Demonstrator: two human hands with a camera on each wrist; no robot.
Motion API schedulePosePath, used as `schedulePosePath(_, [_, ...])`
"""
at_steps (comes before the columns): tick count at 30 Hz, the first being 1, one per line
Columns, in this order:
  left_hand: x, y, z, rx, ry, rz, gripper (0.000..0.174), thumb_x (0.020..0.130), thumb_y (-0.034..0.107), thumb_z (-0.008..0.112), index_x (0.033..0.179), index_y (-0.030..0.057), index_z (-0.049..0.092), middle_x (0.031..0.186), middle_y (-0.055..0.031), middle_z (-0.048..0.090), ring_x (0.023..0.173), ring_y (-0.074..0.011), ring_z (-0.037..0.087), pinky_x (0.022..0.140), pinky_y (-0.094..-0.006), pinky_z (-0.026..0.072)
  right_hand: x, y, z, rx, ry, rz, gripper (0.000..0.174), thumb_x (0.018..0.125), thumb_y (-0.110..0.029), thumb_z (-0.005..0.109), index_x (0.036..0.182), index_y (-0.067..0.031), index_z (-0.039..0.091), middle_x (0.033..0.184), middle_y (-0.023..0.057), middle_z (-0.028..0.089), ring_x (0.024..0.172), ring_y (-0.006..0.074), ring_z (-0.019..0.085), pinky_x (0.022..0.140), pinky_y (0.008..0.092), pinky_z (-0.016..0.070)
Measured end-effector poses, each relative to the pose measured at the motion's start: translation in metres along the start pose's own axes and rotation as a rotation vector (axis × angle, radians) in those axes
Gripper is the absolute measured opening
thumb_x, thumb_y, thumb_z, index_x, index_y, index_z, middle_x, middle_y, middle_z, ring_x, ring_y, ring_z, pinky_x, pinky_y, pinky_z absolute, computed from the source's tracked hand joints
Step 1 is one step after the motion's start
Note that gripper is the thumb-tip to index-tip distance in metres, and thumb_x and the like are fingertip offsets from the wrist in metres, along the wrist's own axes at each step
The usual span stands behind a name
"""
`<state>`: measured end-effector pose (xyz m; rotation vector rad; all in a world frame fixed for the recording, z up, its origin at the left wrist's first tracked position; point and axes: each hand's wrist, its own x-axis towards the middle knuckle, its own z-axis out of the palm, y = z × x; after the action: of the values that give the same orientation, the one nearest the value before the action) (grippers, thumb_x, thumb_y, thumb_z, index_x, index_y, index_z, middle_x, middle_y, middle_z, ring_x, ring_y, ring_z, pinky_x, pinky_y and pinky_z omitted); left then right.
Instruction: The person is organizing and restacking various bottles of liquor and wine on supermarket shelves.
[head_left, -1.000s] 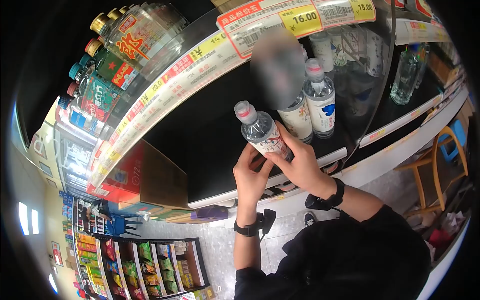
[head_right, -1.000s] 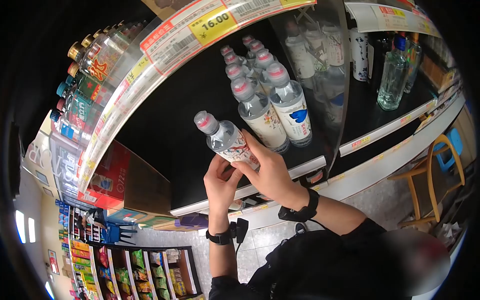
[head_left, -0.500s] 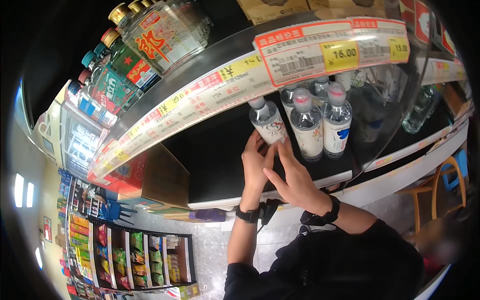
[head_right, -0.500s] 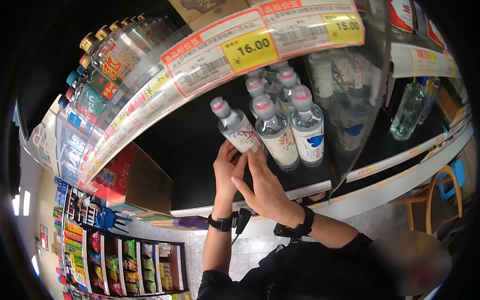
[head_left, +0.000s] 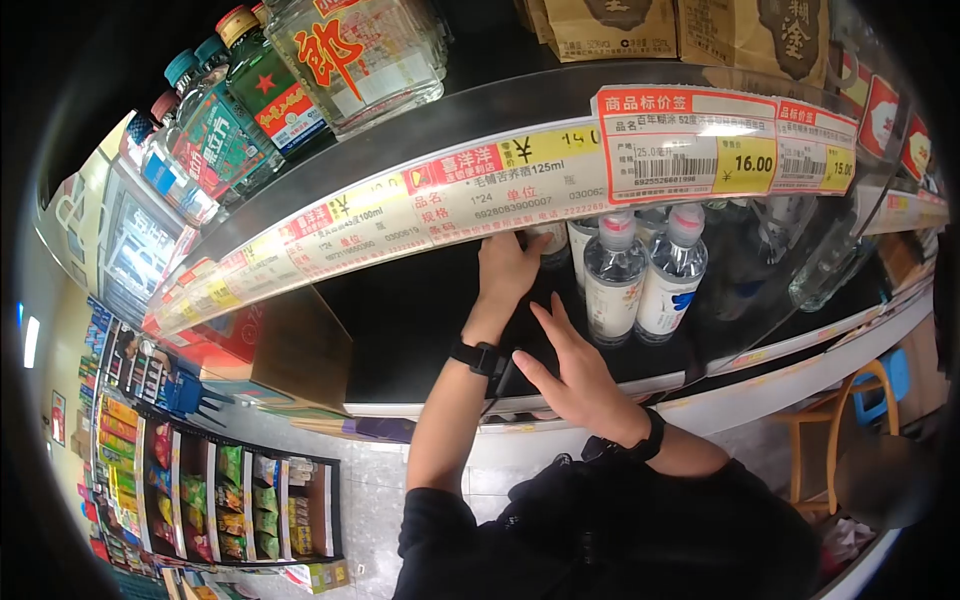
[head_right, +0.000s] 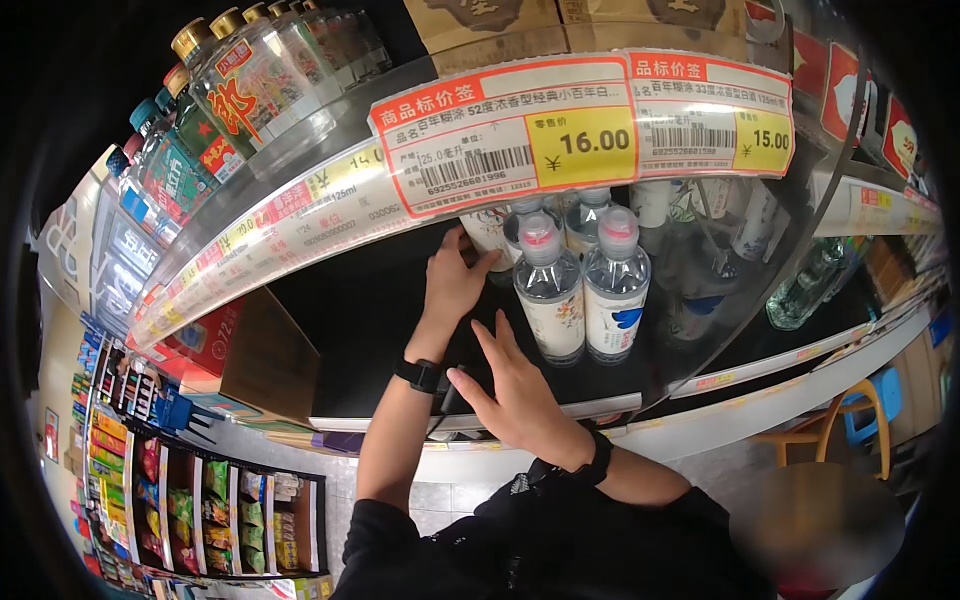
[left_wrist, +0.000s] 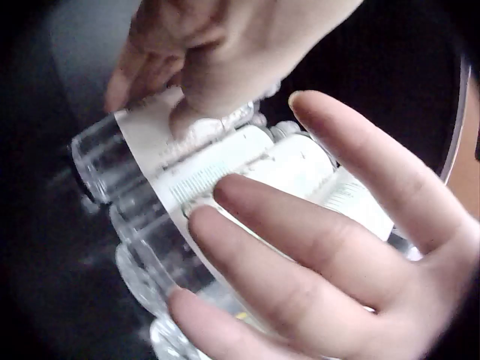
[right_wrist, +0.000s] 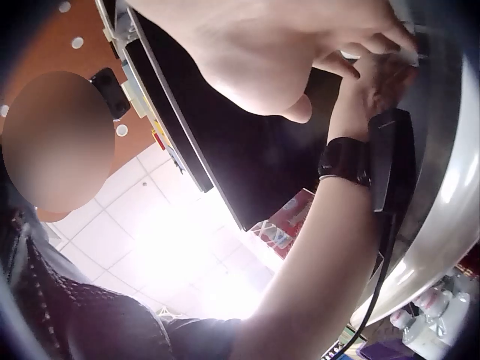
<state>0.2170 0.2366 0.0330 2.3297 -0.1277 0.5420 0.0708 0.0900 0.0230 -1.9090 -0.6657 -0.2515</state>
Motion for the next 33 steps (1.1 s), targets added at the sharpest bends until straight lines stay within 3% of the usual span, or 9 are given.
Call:
schedulePosePath(12, [0.013, 0.003, 0.002, 0.148, 0.034, -0.066, 0.059, 0.082, 0.035, 0.076, 0.124, -0.0051, 0.061, 0.103, -0.0211, 0.073, 0.097, -0.0336, 0.072, 0.084, -0.0393, 0.0551, -0.029, -0.005, -0.022, 0.117, 0.073, 0.093, 0.051, 0.095, -0.036, 0.065, 0.128, 0.0031, 0.057, 0.14, 0.0393, 0.044, 0.125, 0.0497, 0.052, 0.1, 0.0447, 0.048])
schedulePosePath(13, [0.008, 0.003, 0.0, 0.089, 0.106, 0.055, 0.053, 0.083, 0.035, 0.073, 0.12, -0.0025, 0.062, 0.094, -0.0214, 0.072, 0.093, -0.0417, 0.069, 0.081, -0.0454, 0.0548, -0.032, -0.005, -0.026, 0.19, 0.066, 0.106, 0.049, 0.094, -0.034, 0.067, 0.126, 0.0024, 0.059, 0.139, 0.0364, 0.047, 0.123, 0.0471, 0.055, 0.095, 0.0431, 0.0517])
schedulePosePath(14, [0.003, 0.003, -0.002, 0.098, 0.09, 0.001, 0.058, 0.083, 0.035, 0.073, 0.126, -0.0023, 0.06, 0.094, -0.0192, 0.073, 0.092, -0.0387, 0.07, 0.081, -0.0442, 0.0555, -0.035, 0.003, -0.023, 0.097, 0.151, -0.024, 0.042, 0.093, -0.03, 0.07, 0.119, 0.0018, 0.063, 0.132, 0.0316, 0.056, 0.116, 0.0419, 0.061, 0.082, 0.039, 0.0572])
schedulePosePath(17, [-0.019, 0.029, -0.028, 0.119, 0.077, -0.018, 0.046, 0.088, 0.033, 0.072, 0.118, -0.0009, 0.067, 0.085, -0.0154, 0.074, 0.079, -0.0286, 0.073, 0.074, -0.0374, 0.0555, -0.051, -0.004, -0.037, 0.262, 0.175, 0.058, 0.034, 0.09, -0.021, 0.073, 0.114, 0.0016, 0.066, 0.118, 0.0233, 0.068, 0.11, 0.0333, 0.068, 0.086, 0.0337, 0.0552])
schedulePosePath(19, [-0.037, 0.043, -0.042, 0.071, 0.116, -0.038, 0.038, 0.089, 0.033, 0.073, 0.107, -0.0008, 0.071, 0.075, -0.0126, 0.071, 0.069, -0.0245, 0.071, 0.067, -0.0338, 0.0529, -0.06, -0.006, -0.045, 0.392, 0.243, -0.01, 0.02, 0.085, -0.01, 0.076, 0.1, 0.0031, 0.07, 0.093, 0.0168, 0.074, 0.085, 0.0242, 0.074, 0.073, 0.0295, 0.0562])
schedulePosePath(24, [-0.099, 0.081, -0.054, -0.094, 0.161, -0.063, 0.032, 0.093, 0.028, 0.072, 0.083, -0.002, 0.069, 0.057, -0.0015, 0.056, 0.052, -0.0067, 0.046, 0.05, -0.0263, 0.0351, -0.094, 0.005, -0.091, 0.26, 0.513, -0.26, 0.006, 0.079, -0.001, 0.072, 0.075, 0.0021, 0.07, 0.065, 0.0094, 0.068, 0.054, 0.0144, 0.063, 0.051, 0.0258, 0.0476])
schedulePosePath(26, [-0.129, 0.096, -0.047, -0.213, 0.245, -0.09, 0.038, 0.095, 0.025, 0.07, 0.068, -0.0002, 0.063, 0.055, 0.0052, 0.048, 0.054, -0.0016, 0.035, 0.049, -0.0233, 0.024, -0.103, 0.018, -0.118, 0.247, 0.609, -0.306, 0.011, 0.085, -0.005, 0.066, 0.077, 0.002, 0.068, 0.067, 0.0101, 0.068, 0.053, 0.0132, 0.062, 0.049, 0.0254, 0.0463])
schedulePosePath(29, [-0.176, 0.106, -0.03, -0.426, 0.263, -0.119, 0.04, 0.097, 0.021, 0.068, 0.063, 0.003, 0.056, 0.056, 0.004, 0.05, 0.053, -0.0014, 0.035, 0.049, -0.0219, 0.0238, -0.09, 0.027, -0.149, 0.322, 0.835, -0.003, 0.019, 0.099, -0.013, 0.061, 0.089, 0.0024, 0.065, 0.071, 0.0023, 0.065, 0.056, 0.0043, 0.055, 0.05, 0.0206, 0.0429])
schedulePosePath(33, [-0.209, 0.118, -0.004, -0.587, 0.23, -0.121, 0.04, 0.096, 0.013, 0.069, 0.061, 0.0036, 0.052, 0.057, 0.0046, 0.048, 0.053, -0.0012, 0.034, 0.048, -0.0209, 0.0222, -0.036, 0.069, -0.19, 0.149, 0.807, 0.043, 0.021, 0.094, -0.012, 0.069, 0.11, 0.0007, 0.063, 0.079, 0.0016, 0.063, 0.069, 0.0064, 0.059, 0.065, 0.0216, 0.0499])
